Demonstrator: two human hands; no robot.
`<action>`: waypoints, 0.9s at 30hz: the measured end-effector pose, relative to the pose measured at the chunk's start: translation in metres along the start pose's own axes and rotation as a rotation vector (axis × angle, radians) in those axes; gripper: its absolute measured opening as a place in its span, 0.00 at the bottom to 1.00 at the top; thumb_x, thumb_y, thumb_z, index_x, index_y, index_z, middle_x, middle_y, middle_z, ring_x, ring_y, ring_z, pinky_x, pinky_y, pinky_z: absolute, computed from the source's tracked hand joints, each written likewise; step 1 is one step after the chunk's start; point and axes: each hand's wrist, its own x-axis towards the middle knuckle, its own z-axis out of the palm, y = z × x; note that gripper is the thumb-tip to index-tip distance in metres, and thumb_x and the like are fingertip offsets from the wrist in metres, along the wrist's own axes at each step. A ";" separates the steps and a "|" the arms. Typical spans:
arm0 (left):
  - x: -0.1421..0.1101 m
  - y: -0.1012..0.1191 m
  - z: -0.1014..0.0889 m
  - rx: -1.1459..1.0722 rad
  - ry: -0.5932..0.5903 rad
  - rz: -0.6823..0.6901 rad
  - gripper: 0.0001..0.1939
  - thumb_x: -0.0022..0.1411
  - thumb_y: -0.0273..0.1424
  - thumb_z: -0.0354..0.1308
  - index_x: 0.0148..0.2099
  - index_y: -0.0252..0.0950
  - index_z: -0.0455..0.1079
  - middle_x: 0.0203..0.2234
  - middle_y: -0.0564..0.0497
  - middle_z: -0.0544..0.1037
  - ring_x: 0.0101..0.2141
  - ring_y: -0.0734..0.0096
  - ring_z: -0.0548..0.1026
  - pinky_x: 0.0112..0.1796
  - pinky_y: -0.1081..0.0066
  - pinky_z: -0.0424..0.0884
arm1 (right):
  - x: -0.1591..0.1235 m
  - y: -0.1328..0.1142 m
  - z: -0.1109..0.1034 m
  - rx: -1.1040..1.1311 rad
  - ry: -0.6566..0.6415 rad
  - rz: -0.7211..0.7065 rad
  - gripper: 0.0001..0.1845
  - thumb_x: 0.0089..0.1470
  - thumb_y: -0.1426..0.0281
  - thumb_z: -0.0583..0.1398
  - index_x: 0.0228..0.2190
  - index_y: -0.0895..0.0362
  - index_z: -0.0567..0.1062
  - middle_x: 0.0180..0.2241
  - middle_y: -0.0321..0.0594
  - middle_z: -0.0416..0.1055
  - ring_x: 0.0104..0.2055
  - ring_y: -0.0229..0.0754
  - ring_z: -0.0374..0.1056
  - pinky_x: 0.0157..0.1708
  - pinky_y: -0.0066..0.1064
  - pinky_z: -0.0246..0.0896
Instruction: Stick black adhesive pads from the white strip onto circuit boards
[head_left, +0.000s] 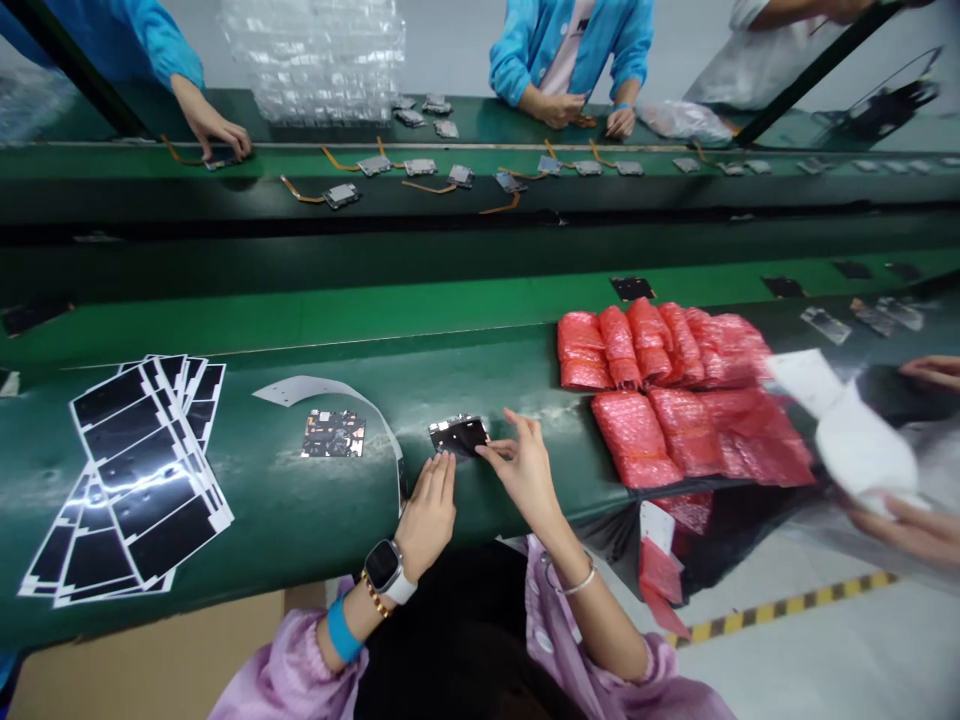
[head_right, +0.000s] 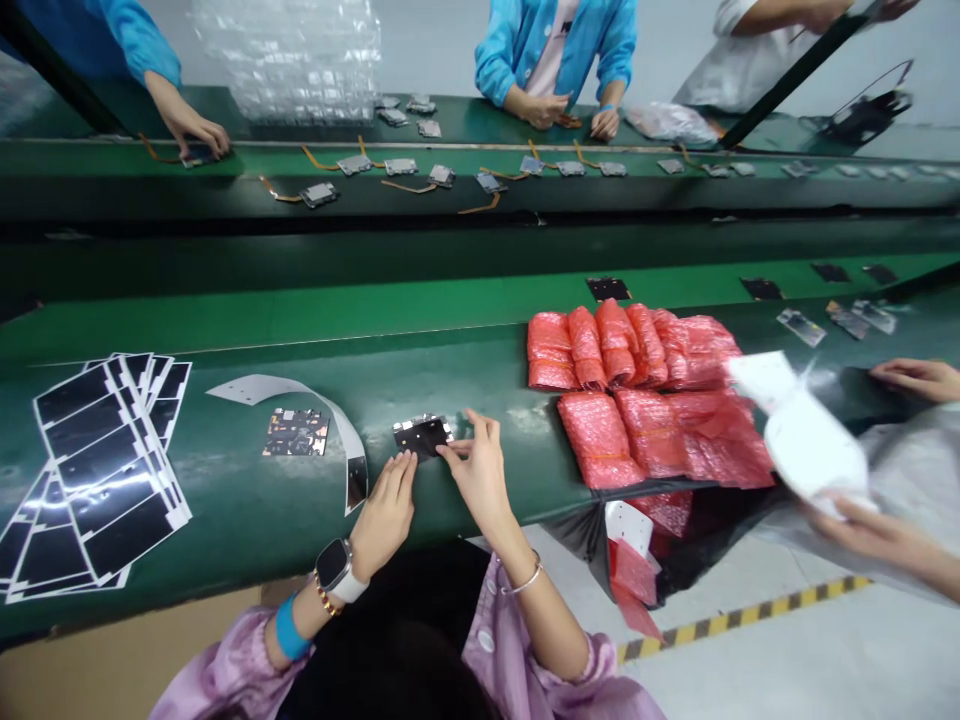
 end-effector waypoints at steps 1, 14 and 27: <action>-0.001 -0.001 0.002 -0.005 0.006 0.007 0.41 0.65 0.16 0.43 0.75 0.22 0.29 0.64 0.31 0.68 0.65 0.51 0.66 0.61 0.53 0.69 | 0.000 0.002 -0.001 0.016 0.010 0.010 0.21 0.56 0.60 0.66 0.47 0.59 0.76 0.51 0.52 0.64 0.30 0.41 0.77 0.37 0.39 0.79; -0.003 -0.007 0.001 -0.034 0.014 0.017 0.34 0.64 0.15 0.43 0.71 0.23 0.50 0.60 0.35 0.73 0.63 0.52 0.68 0.62 0.54 0.68 | -0.008 -0.020 0.000 -0.198 -0.060 -0.107 0.09 0.65 0.66 0.55 0.32 0.53 0.71 0.31 0.40 0.77 0.32 0.45 0.75 0.36 0.32 0.65; -0.005 -0.008 0.001 -0.030 -0.016 0.042 0.41 0.64 0.14 0.41 0.75 0.26 0.32 0.62 0.33 0.71 0.65 0.52 0.66 0.63 0.54 0.66 | -0.017 -0.046 -0.004 -0.299 -0.069 -0.217 0.09 0.66 0.71 0.53 0.32 0.53 0.68 0.30 0.40 0.76 0.32 0.44 0.74 0.35 0.31 0.64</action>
